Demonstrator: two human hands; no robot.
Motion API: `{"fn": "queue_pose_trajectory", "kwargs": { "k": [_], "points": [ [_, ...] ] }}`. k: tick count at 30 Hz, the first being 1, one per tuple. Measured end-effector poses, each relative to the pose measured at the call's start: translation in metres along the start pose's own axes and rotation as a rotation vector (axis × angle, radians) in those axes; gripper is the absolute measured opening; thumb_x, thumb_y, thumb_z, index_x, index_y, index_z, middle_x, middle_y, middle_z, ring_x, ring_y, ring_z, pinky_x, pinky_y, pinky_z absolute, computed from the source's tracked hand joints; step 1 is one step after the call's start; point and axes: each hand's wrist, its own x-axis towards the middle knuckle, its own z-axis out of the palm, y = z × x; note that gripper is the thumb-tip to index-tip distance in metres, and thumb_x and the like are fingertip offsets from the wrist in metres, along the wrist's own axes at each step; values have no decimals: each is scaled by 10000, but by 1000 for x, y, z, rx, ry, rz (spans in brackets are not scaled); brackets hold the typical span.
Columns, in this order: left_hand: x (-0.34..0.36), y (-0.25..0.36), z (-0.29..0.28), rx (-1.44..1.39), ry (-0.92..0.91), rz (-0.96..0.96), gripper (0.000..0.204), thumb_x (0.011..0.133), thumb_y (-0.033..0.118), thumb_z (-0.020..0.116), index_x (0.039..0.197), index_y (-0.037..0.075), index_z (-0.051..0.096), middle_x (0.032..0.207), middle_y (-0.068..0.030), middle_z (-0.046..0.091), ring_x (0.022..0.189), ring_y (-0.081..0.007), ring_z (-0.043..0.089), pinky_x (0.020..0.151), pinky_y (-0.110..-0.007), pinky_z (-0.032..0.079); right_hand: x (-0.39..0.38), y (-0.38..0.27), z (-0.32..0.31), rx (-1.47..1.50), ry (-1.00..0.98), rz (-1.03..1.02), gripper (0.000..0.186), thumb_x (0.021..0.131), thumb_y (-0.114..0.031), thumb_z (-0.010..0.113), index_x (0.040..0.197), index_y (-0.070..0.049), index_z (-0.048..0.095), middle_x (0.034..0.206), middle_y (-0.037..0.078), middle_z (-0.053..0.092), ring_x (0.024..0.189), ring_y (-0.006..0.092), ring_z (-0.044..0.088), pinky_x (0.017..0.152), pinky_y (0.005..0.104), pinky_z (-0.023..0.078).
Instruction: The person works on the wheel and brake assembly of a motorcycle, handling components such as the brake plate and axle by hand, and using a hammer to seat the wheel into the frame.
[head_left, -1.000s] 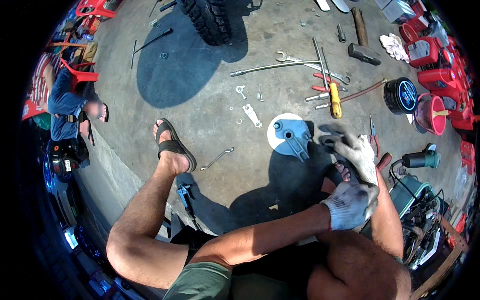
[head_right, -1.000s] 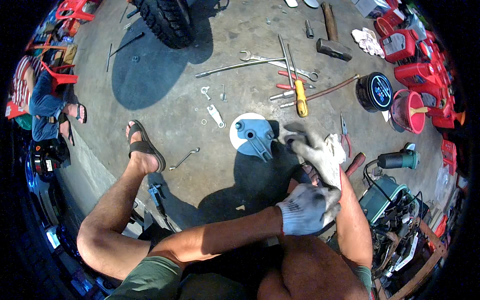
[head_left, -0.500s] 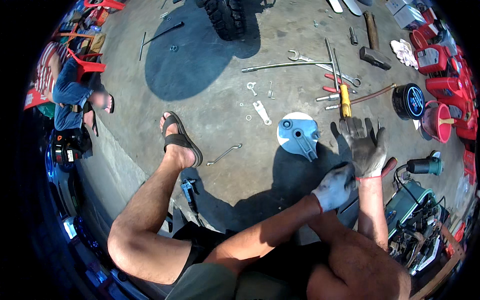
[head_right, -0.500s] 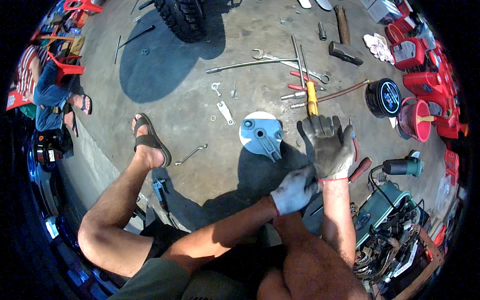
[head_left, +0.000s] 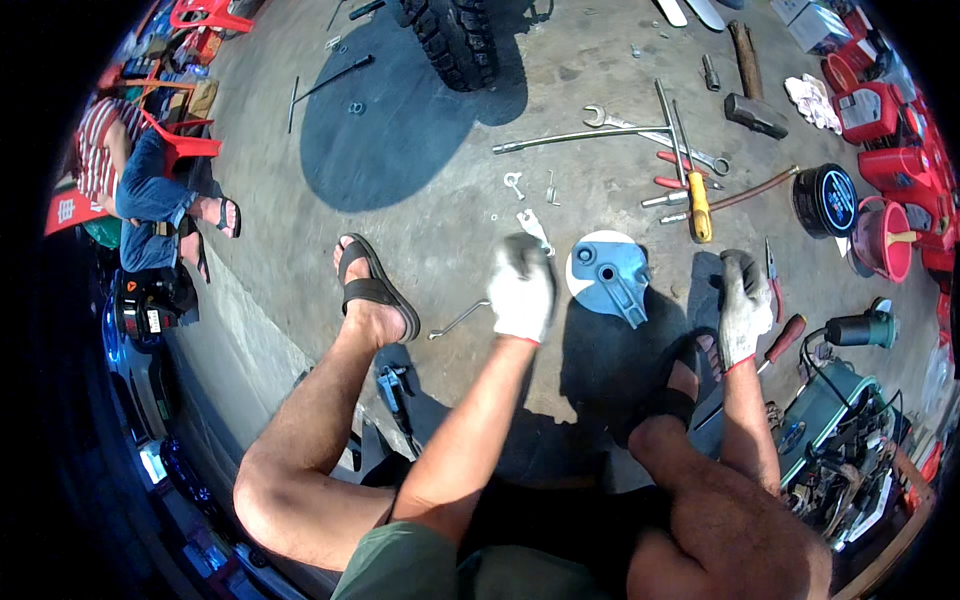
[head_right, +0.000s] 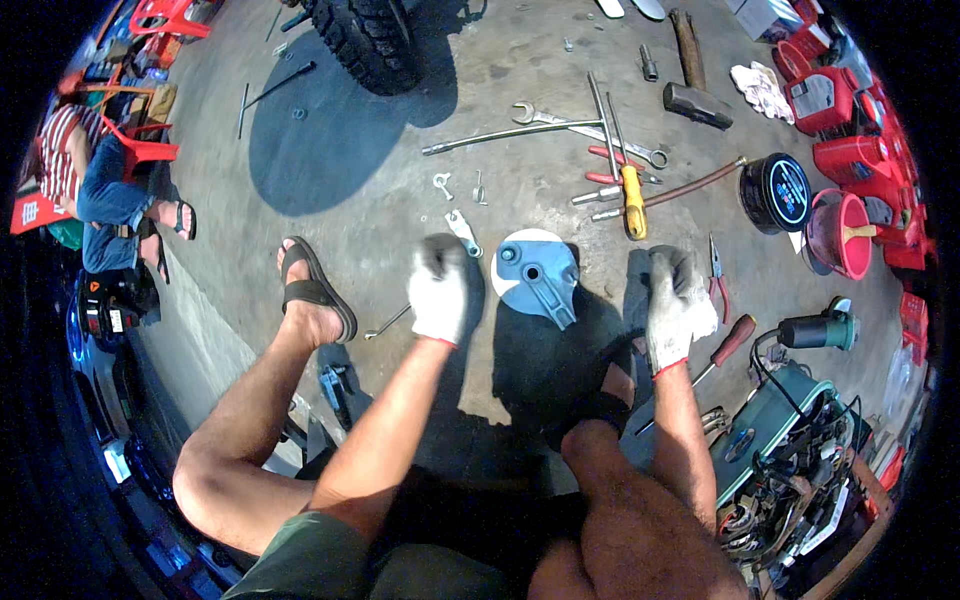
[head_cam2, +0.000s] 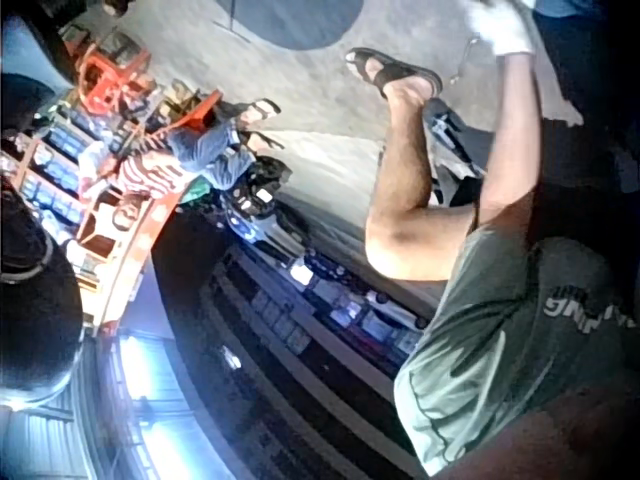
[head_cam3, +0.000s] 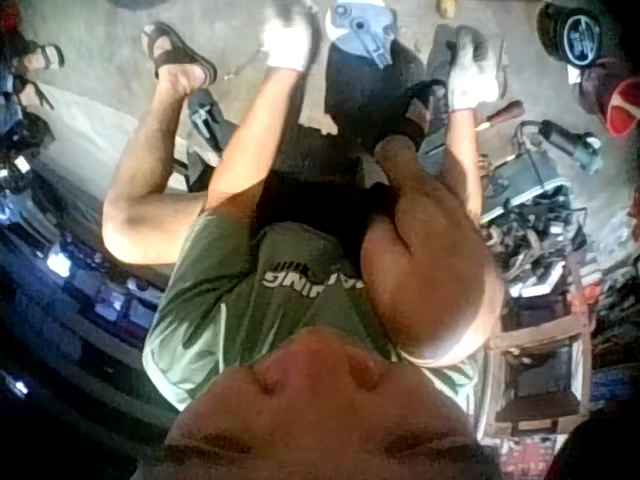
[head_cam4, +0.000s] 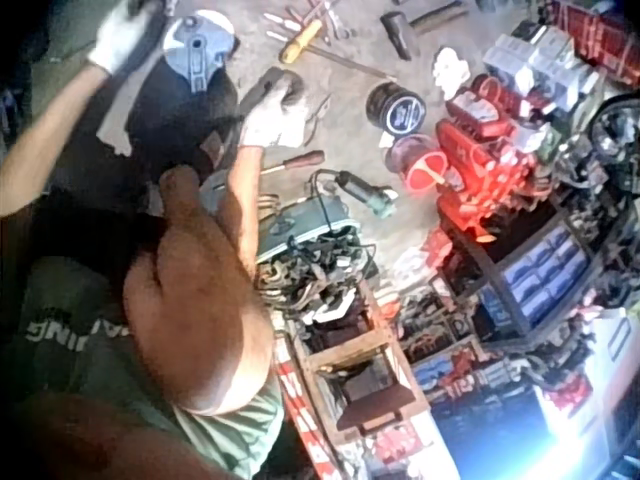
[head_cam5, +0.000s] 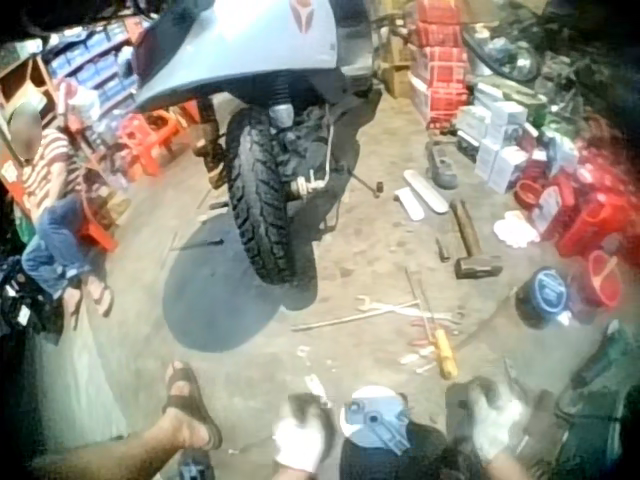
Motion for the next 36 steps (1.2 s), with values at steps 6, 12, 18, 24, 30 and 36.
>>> {"fn": "queue_pose_trajectory", "kwargs": {
  "k": [6,12,18,24,30,36],
  "points": [
    [37,-75,-29,405,-20,82,192,855,171,650,1028,88,653,1013,-144,680,955,-336,640,857,-414,492,-30,-23,16,178,-203,157,156,960,-157,583,1036,-48,666,798,-27,596,617,37,469,532,206,368],
    [52,-72,-18,450,-126,116,271,803,211,741,1035,95,664,965,-129,669,932,-302,644,834,-407,502,-44,-28,14,167,-322,305,160,949,-100,561,1053,-28,659,842,-8,630,670,56,504,576,230,419],
    [59,-76,-22,479,-185,138,230,772,188,767,968,101,682,935,-127,672,889,-307,646,820,-408,507,-46,-21,18,148,-330,245,172,929,-88,565,1056,-32,668,841,-3,638,671,59,507,572,235,430],
    [39,-45,-20,-134,-248,-212,138,816,83,733,939,37,688,866,-84,709,761,-150,645,701,-304,512,-47,-20,18,72,-336,175,173,915,-98,587,1046,-16,664,847,66,665,695,121,581,613,279,474],
    [9,-2,-8,-204,-270,-16,151,835,71,724,966,23,666,853,-54,702,741,-98,608,677,-273,497,-44,-37,36,-21,-456,-64,165,904,-35,609,1063,-36,653,826,29,616,732,102,570,667,262,489],
    [2,6,4,-210,-411,-166,160,876,101,702,975,-8,640,815,-46,671,713,-91,589,645,-255,478,-30,-60,60,-241,-563,-203,225,864,-92,645,1087,-58,650,981,147,674,848,302,662,756,361,519]
  ]
}}
